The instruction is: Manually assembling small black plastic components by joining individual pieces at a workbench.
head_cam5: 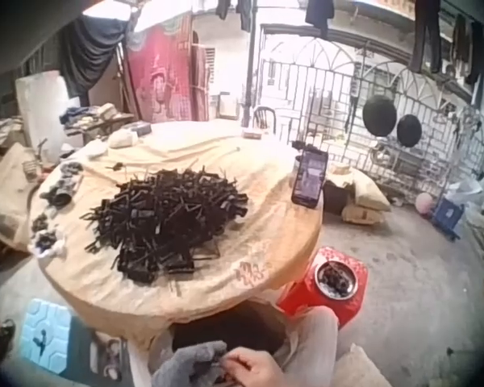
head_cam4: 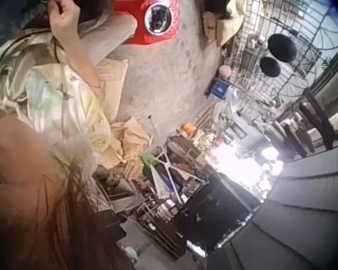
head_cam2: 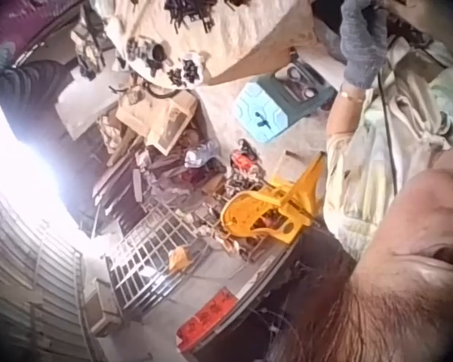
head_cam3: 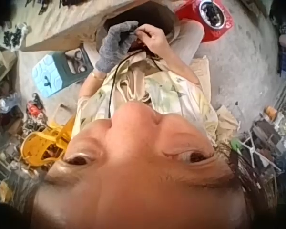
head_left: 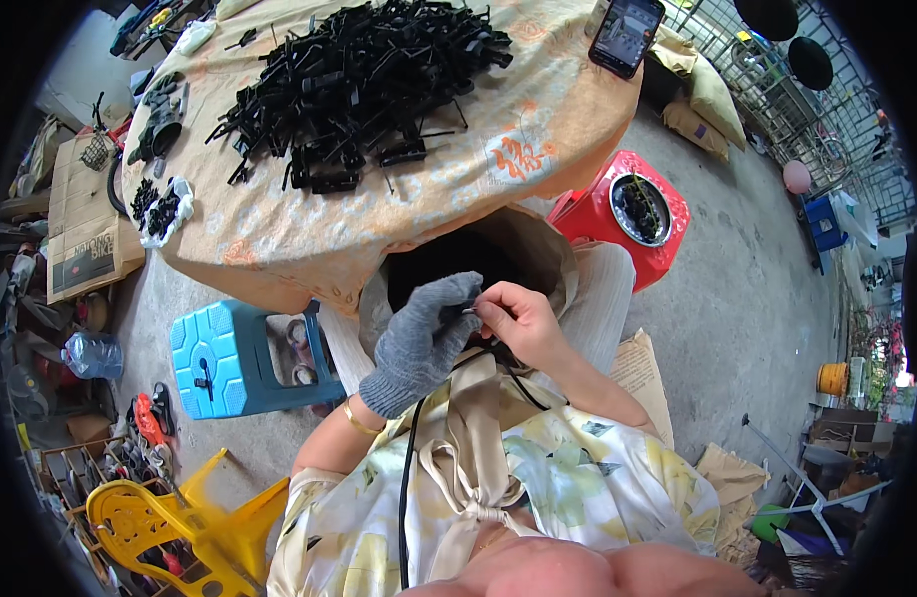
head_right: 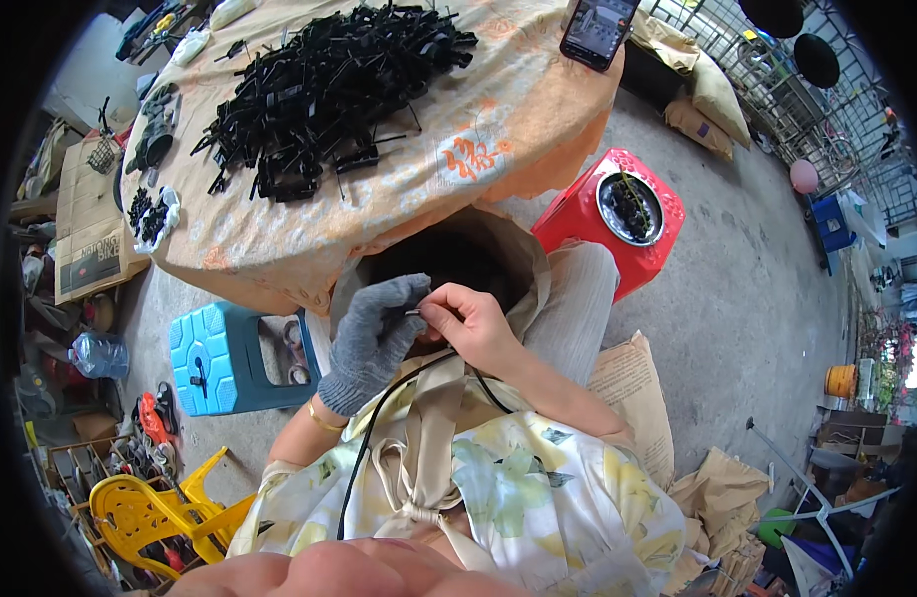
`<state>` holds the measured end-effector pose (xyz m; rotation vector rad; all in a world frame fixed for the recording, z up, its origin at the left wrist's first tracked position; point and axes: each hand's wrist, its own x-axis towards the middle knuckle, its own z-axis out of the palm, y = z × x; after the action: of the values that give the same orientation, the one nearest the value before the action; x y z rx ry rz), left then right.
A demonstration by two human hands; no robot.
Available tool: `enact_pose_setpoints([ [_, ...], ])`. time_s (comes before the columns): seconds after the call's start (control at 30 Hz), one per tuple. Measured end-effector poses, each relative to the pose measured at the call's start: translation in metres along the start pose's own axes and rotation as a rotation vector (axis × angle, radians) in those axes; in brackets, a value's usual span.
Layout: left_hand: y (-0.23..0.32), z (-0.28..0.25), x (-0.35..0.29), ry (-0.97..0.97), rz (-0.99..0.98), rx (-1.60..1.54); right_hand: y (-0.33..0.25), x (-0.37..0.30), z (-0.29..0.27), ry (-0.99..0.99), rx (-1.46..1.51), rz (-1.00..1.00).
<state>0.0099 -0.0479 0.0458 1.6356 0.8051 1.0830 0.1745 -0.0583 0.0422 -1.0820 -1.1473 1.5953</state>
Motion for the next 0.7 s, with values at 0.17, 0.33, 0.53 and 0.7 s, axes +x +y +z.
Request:
enact_pose_setpoints([
  [0.17,0.021,0.001,0.012,0.164,-0.149,-0.836,-0.018,-0.004,-0.007,0.143,-0.318,-0.519],
  [0.33,0.011,-0.002,0.012,-0.003,-0.358,-1.116,-0.030,-0.008,-0.003,0.080,-0.393,-0.836],
  [0.53,0.021,-0.004,0.008,-0.094,-0.253,-0.389,-0.029,-0.004,-0.001,0.101,-0.356,-0.569],
  [0.7,0.031,0.003,0.009,-0.145,-0.055,0.062,-0.029,-0.004,-0.003,0.076,-0.325,-0.227],
])
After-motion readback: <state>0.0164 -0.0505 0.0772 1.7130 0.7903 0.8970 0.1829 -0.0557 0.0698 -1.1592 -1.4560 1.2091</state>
